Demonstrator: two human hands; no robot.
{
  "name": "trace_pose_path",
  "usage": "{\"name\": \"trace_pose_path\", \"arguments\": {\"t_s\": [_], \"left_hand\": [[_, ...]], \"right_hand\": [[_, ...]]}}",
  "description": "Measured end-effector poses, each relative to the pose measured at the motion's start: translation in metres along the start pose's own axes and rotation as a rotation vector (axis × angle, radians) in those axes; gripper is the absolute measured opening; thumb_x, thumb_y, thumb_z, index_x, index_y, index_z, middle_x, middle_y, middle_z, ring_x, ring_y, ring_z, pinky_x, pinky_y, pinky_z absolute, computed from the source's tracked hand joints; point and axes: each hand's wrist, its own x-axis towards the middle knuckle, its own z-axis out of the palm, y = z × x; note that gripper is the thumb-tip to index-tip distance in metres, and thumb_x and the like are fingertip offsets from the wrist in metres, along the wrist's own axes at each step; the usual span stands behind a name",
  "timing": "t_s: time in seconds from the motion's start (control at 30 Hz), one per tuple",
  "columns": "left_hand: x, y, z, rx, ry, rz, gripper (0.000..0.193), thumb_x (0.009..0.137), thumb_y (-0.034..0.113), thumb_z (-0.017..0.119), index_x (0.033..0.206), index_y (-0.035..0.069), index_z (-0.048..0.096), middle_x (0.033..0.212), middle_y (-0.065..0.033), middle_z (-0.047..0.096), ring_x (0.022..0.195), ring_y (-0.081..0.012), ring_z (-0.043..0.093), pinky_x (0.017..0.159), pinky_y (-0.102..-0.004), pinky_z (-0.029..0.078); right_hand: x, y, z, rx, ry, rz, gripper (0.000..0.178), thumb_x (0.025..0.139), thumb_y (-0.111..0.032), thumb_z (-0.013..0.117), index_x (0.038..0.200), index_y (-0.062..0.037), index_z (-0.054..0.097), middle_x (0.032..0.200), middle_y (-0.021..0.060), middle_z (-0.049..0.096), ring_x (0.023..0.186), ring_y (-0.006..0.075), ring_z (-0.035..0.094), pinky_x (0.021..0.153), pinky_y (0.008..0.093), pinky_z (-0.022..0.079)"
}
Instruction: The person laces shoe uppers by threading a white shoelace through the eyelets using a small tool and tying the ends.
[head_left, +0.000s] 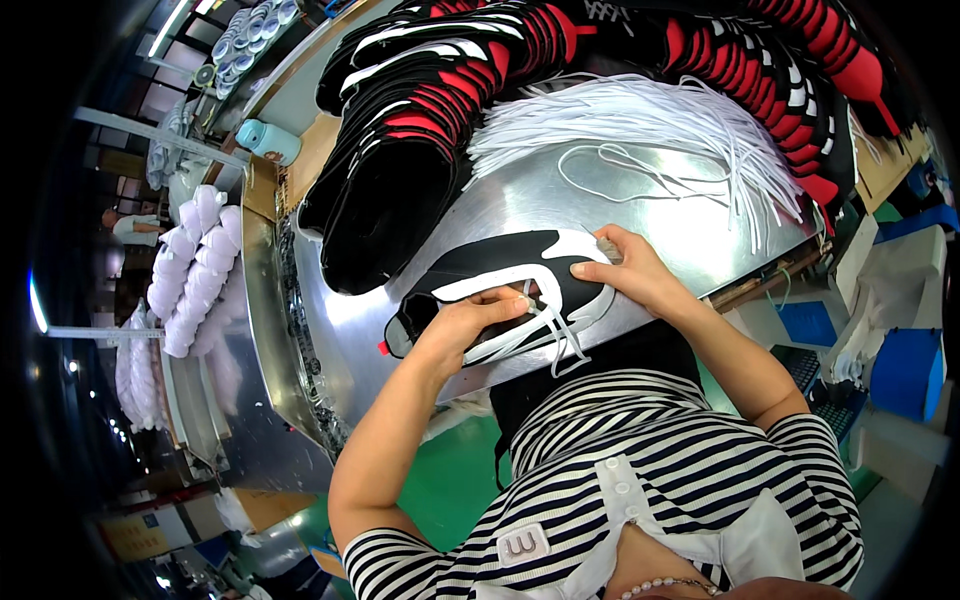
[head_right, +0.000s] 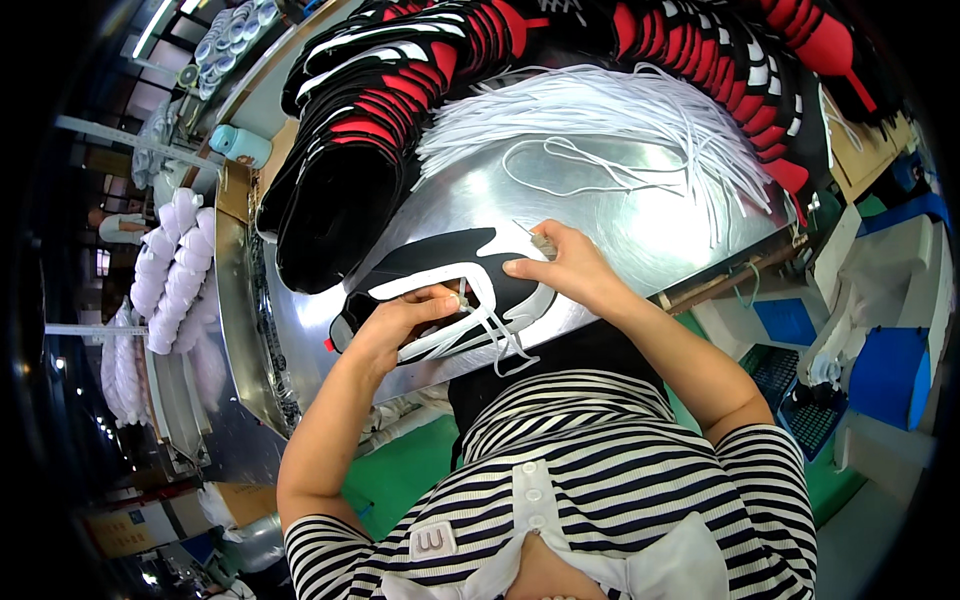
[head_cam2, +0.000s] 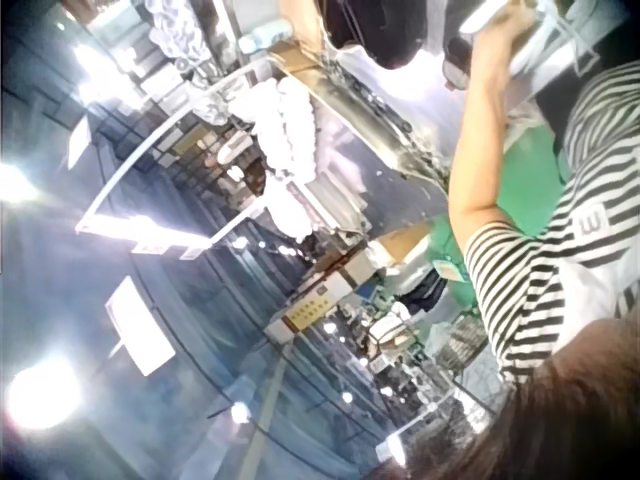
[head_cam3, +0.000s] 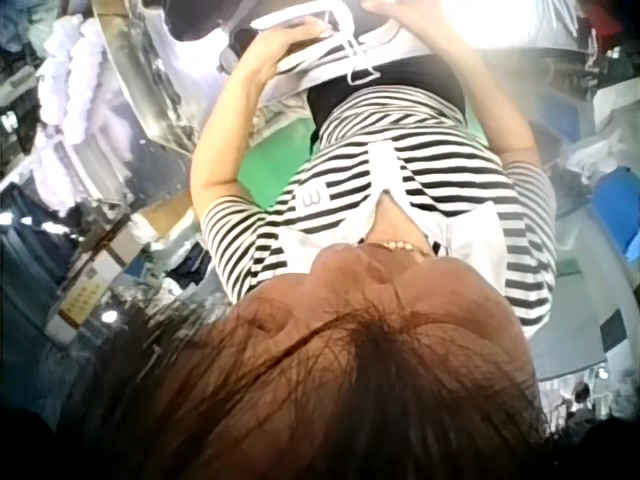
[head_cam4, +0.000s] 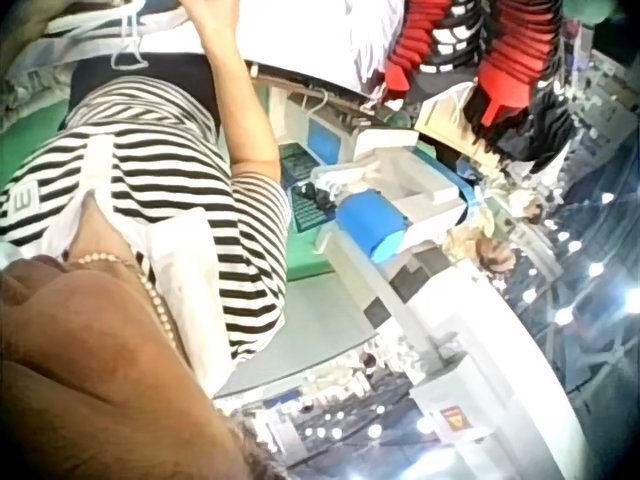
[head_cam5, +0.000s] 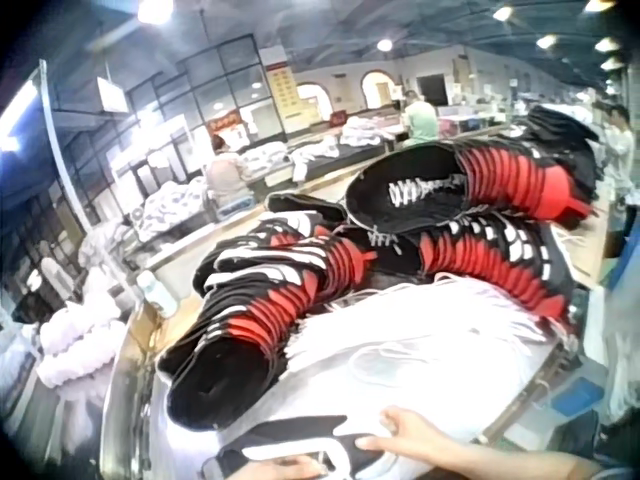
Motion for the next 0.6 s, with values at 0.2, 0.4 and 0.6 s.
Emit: {"name": "trace_pose_path", "arguments": {"t_s": [0.2,0.4,0.6], "left_hand": [[0.008,-0.018,-0.002,0.172,0.238,0.215,0.017,0.08,0.01,0.077,0.094,0.004,0.07,0.091,-0.0046,0.069,0.082,-0.0133,0.06,0.077,-0.0262,0.047],[-0.03,-0.012,-0.026,0.973,0.71,0.827,0.007,0.079,0.002,0.069,0.08,-0.001,0.064,0.077,-0.0105,0.063,0.071,-0.0255,0.057,0.068,-0.0362,0.046],[-0.095,-0.059,-0.149,1.173,1.462,0.758,0.007,0.084,0.006,0.066,0.086,0.0,0.063,0.086,-0.013,0.063,0.086,-0.032,0.058,0.078,-0.0417,0.045]], "right_hand": [[-0.002,0.003,0.001,-0.078,0.038,-0.036,0.047,0.078,-0.033,0.078,0.107,0.0002,0.061,0.092,0.009,0.067,0.082,0.0156,0.062,0.074,0.0293,0.049],[0.0,0.007,0.0,0.03,0.093,-0.04,0.055,0.075,-0.043,0.079,0.104,0.0009,0.062,0.089,0.0101,0.065,0.08,0.0165,0.06,0.072,0.0306,0.047],[0.001,0.0,-0.018,0.254,0.179,-0.014,0.052,0.077,-0.041,0.079,0.104,0.0001,0.061,0.09,0.0101,0.065,0.082,0.0152,0.06,0.073,0.0304,0.048]]}}
